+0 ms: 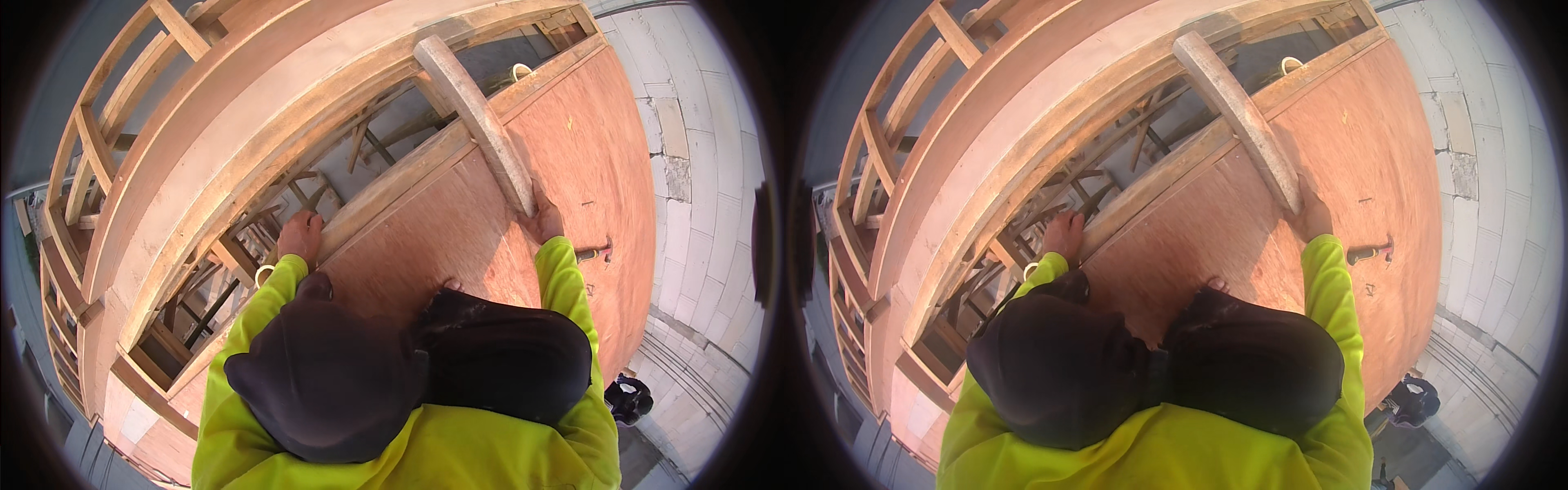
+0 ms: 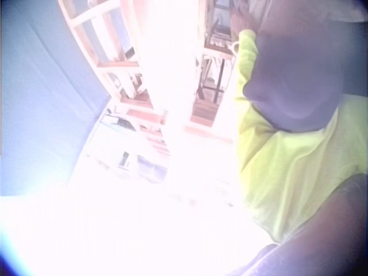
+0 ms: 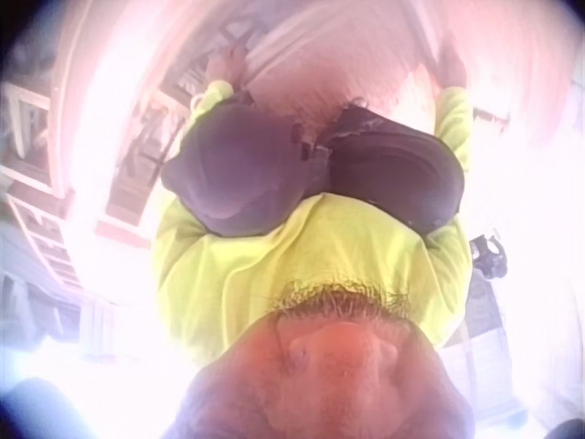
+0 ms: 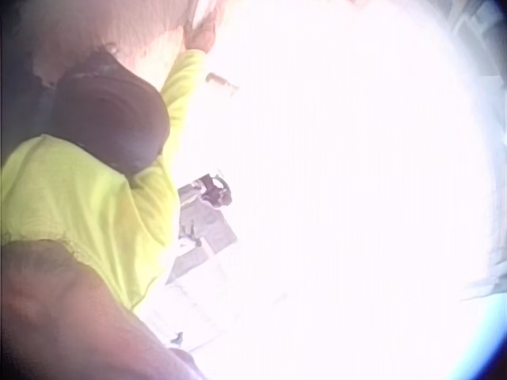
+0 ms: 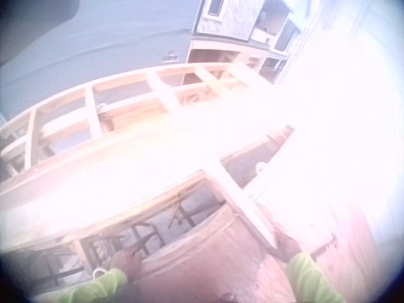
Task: The person uses an angle grinder to cut a sheet of plywood on a roof, then hammers nails to secure the sheet to the wooden rafters. The person also positions a wooden plank as part of the framing.
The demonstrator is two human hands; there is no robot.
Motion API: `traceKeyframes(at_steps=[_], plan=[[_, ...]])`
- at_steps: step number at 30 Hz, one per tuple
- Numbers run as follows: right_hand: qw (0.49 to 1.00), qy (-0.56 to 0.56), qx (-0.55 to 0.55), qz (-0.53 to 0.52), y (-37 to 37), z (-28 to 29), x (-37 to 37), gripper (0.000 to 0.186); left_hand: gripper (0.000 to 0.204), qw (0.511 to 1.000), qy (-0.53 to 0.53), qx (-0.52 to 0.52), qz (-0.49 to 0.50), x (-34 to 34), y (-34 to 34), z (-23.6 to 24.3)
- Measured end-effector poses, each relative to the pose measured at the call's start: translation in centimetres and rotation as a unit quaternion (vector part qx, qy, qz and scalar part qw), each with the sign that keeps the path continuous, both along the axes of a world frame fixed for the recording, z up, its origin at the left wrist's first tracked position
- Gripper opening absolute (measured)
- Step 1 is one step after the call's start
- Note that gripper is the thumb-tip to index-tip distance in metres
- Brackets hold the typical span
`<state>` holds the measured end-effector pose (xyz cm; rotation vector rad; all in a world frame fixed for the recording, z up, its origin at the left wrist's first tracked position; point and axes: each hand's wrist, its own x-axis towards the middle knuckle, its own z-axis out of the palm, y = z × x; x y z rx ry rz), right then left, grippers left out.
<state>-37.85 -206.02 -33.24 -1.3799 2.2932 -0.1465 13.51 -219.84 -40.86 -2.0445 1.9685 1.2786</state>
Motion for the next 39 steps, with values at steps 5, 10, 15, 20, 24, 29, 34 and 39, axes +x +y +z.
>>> traceKeyframes(at_steps=[5,10,15,20,24,29,34,39], plan=[[1.000,0.007,-0.005,0.016,-0.3,-0.8,-0.2,0.093,0.039,1.000,0.000,-0.015,-0.010,0.2,0.0,-0.6],[0.999,0.000,0.038,0.002,-1.3,0.0,0.2,0.093,0.037,0.998,0.023,-0.053,-0.002,0.7,0.4,-1.8],[0.993,-0.091,0.070,-0.028,-0.8,-0.3,-2.9,0.095,0.035,0.994,0.071,-0.082,-0.009,0.9,-0.3,-2.9],[0.944,-0.310,0.098,-0.061,-1.7,2.3,-4.1,0.091,0.034,0.993,0.089,-0.074,0.029,0.9,0.0,-3.1],[0.915,-0.381,0.119,-0.059,-2.0,2.9,-5.7,0.083,0.033,0.992,0.108,-0.064,0.027,0.2,-0.2,-3.3],[0.928,-0.335,0.117,-0.117,-2.6,2.2,-4.8,0.069,0.033,0.993,0.106,-0.056,-0.019,-0.6,-2.5,-2.9],[0.932,-0.295,0.119,-0.176,-2.4,0.6,-6.1,0.070,0.028,0.986,0.121,-0.104,-0.051,-2.7,-5.2,-1.6],[0.930,-0.276,0.182,-0.159,-5.6,1.8,-5.1,0.075,0.025,0.987,0.154,-0.036,-0.001,-3.6,-6.9,-0.2]])
